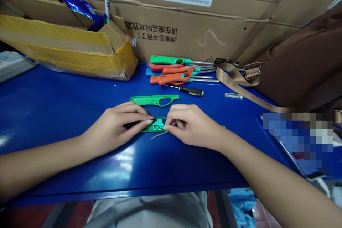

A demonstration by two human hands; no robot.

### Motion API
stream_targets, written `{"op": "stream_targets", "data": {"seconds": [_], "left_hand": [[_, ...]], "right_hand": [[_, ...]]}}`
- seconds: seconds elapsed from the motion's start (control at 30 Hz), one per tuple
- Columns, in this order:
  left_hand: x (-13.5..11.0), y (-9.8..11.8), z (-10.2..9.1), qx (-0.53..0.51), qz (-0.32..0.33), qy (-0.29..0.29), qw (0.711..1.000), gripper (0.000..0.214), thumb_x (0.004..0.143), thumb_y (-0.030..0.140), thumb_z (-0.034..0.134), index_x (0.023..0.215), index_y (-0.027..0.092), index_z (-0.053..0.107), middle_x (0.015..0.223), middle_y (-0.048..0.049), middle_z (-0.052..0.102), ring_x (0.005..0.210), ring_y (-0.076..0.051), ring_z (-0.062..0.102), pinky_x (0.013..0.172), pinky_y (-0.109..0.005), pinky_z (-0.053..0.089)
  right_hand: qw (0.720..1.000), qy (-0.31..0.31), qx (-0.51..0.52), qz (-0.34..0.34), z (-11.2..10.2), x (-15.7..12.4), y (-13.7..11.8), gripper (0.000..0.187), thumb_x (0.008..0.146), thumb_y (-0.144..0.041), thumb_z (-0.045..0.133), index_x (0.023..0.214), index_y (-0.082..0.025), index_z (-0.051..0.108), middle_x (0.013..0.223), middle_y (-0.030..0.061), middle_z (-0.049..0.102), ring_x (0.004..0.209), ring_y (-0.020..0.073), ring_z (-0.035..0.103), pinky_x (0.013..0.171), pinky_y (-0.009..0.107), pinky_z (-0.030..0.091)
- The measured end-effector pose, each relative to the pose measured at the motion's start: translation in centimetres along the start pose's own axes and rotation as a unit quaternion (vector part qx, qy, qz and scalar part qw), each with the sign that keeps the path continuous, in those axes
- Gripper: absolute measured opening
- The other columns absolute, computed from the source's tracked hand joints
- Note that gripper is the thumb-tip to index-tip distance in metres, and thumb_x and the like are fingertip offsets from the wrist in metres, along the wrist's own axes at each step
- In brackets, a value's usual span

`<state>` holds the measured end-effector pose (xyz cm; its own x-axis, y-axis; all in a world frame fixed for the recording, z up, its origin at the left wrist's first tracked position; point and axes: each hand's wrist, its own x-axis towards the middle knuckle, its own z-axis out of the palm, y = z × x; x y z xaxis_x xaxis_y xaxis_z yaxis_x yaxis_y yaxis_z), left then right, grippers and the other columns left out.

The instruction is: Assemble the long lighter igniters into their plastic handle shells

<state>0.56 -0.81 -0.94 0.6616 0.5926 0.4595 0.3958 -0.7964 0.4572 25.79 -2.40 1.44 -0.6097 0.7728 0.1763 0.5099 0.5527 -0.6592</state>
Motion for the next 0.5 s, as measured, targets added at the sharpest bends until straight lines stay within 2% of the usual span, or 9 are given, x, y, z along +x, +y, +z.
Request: {"op": "stream_targets", "data": {"seconds": [0.23,0.5], "left_hand": [[0.11,-0.04,0.04,0.006,0.005,0.001,1.0,0.016,0.099,0.02,0.062,0.102,0.015,0.078,0.093,-0.0056,0.074,0.087,-0.018,0.068,0.079,-0.03,0.055],[0.0,0.07,0.01,0.001,0.007,-0.002,1.0,0.017,0.099,0.02,0.062,0.101,0.014,0.078,0.093,-0.0058,0.074,0.087,-0.018,0.068,0.079,-0.03,0.055]], "right_hand": [[0.999,0.005,0.047,-0.004,0.08,0.03,0.33,0.015,0.093,-0.017,0.067,0.079,-0.015,0.071,0.076,0.0008,0.063,0.062,0.0074,0.052,0.053,0.021,0.037],[0.999,-0.02,0.04,0.005,-0.18,-0.09,-0.03,0.014,0.094,-0.014,0.063,0.082,-0.013,0.072,0.077,0.0003,0.062,0.059,0.0059,0.048,0.052,0.019,0.036]]}}
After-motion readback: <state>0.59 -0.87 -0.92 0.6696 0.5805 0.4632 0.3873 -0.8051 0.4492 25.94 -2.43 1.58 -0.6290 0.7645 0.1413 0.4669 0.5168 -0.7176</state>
